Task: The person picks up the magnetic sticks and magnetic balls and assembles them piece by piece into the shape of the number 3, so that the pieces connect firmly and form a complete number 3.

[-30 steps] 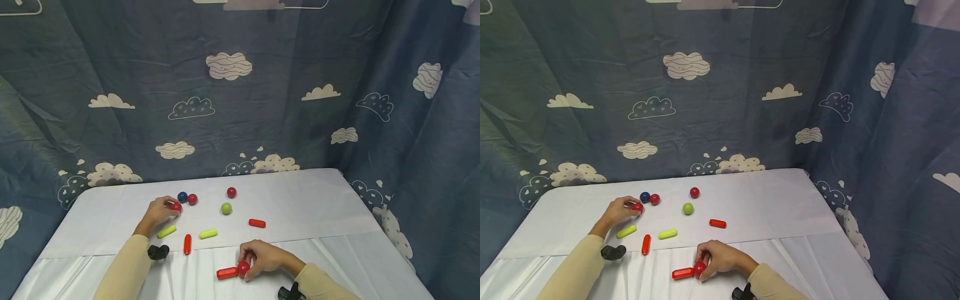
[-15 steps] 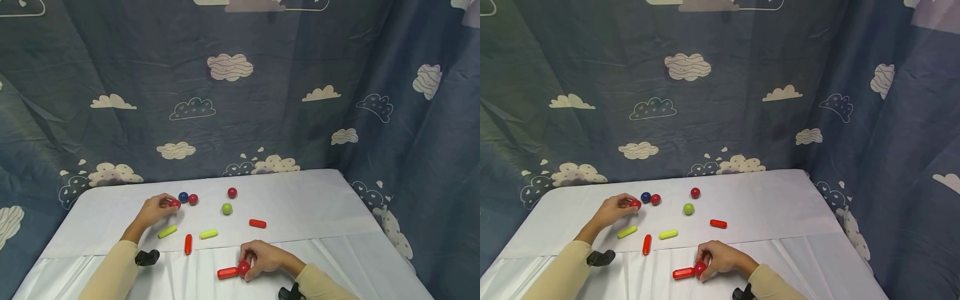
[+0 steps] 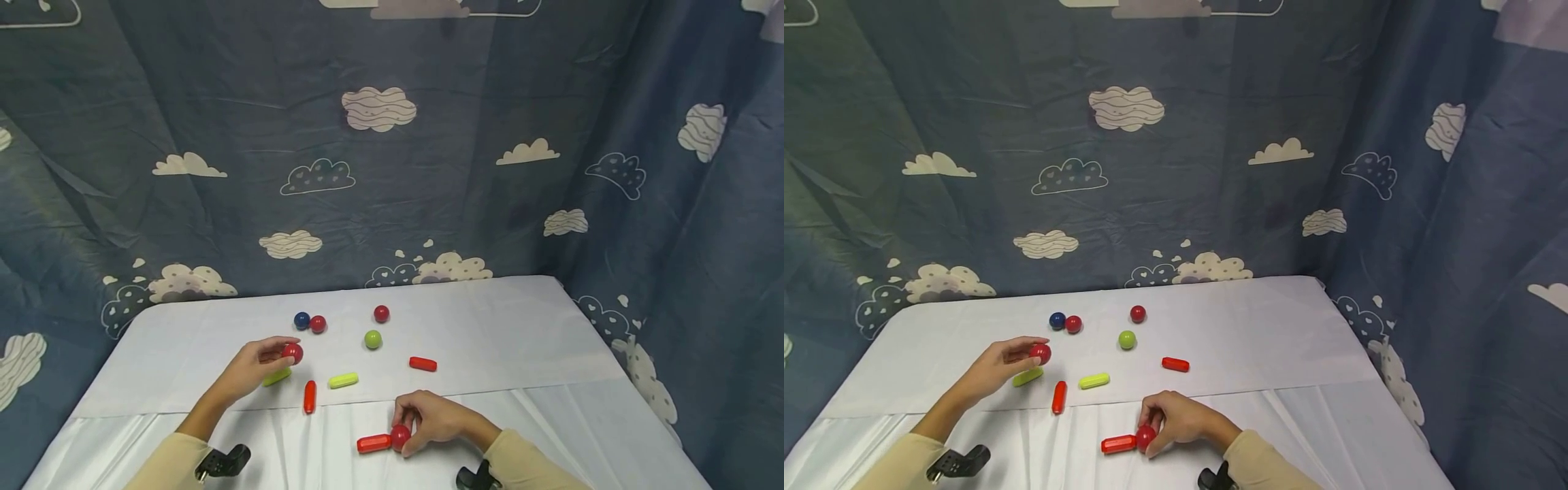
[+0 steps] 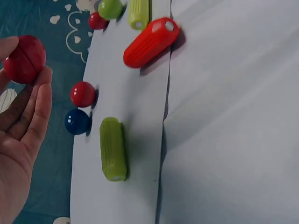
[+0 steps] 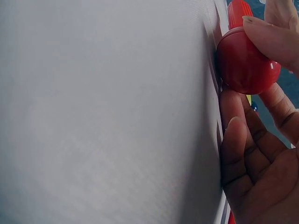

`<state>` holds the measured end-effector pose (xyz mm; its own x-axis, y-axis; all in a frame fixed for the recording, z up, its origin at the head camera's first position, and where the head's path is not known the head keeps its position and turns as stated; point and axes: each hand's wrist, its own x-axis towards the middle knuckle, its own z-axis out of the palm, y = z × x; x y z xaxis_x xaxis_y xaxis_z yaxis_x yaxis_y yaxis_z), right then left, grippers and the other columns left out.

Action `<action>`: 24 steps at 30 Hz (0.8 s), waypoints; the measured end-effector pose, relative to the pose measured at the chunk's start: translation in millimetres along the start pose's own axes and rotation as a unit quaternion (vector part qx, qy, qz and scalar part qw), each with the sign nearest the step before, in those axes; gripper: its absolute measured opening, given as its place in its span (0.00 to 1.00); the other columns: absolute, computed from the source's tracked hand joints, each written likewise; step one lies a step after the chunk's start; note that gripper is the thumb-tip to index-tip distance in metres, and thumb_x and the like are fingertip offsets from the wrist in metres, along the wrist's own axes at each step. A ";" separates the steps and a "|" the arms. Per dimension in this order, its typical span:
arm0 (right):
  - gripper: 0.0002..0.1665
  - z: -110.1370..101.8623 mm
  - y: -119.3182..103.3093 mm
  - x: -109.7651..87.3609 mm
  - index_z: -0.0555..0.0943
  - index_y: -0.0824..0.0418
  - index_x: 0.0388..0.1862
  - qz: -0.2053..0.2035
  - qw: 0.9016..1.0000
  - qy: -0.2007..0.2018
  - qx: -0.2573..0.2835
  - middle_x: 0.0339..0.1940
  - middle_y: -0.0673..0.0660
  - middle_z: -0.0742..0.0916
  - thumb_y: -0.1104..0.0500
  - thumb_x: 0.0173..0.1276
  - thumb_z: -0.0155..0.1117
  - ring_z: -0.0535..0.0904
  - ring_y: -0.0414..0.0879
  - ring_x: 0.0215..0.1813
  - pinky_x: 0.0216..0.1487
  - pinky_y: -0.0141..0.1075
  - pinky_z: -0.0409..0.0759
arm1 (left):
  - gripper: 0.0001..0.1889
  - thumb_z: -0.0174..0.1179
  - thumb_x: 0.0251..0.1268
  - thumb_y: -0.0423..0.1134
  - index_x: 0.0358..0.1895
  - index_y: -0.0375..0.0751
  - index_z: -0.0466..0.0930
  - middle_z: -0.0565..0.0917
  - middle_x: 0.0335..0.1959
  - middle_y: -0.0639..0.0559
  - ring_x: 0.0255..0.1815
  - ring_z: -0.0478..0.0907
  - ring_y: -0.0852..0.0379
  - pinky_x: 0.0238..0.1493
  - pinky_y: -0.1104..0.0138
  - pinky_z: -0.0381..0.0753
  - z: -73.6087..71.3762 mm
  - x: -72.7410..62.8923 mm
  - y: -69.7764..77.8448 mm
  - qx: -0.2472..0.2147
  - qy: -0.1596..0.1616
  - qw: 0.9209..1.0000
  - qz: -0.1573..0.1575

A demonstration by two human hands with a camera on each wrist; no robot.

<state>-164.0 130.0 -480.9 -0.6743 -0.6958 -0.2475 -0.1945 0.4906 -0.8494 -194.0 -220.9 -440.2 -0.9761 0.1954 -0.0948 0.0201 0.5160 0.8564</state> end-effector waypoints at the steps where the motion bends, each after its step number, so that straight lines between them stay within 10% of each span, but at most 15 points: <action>1: 0.18 0.0 0.0 0.0 0.79 0.54 0.33 0.001 1.000 0.000 0.001 0.30 0.44 0.82 0.66 0.47 0.78 0.73 0.38 0.31 0.32 0.27 0.69 | 0.22 0.64 0.63 0.40 0.60 0.38 0.76 0.81 0.52 0.43 0.49 0.79 0.50 0.52 0.58 0.79 1.6 -3.1 0.6 -0.012 -0.005 1.000 0.001; 24: 0.17 1.5 -1.9 0.7 0.79 0.54 0.33 0.012 1.000 0.005 0.005 0.31 0.46 0.82 0.67 0.48 0.77 0.73 0.40 0.33 0.33 0.28 0.70 | 0.19 0.72 0.50 0.35 0.48 0.37 0.81 0.82 0.40 0.52 0.38 0.79 0.58 0.40 0.70 0.80 48.5 -35.5 3.5 0.039 -0.118 0.988 0.095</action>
<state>-163.0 127.8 -480.2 -0.6860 -0.6784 -0.2630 -0.1705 0.5013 -0.8483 -148.8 -185.6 -458.4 -0.8754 0.4797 -0.0595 0.2238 0.5113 0.8297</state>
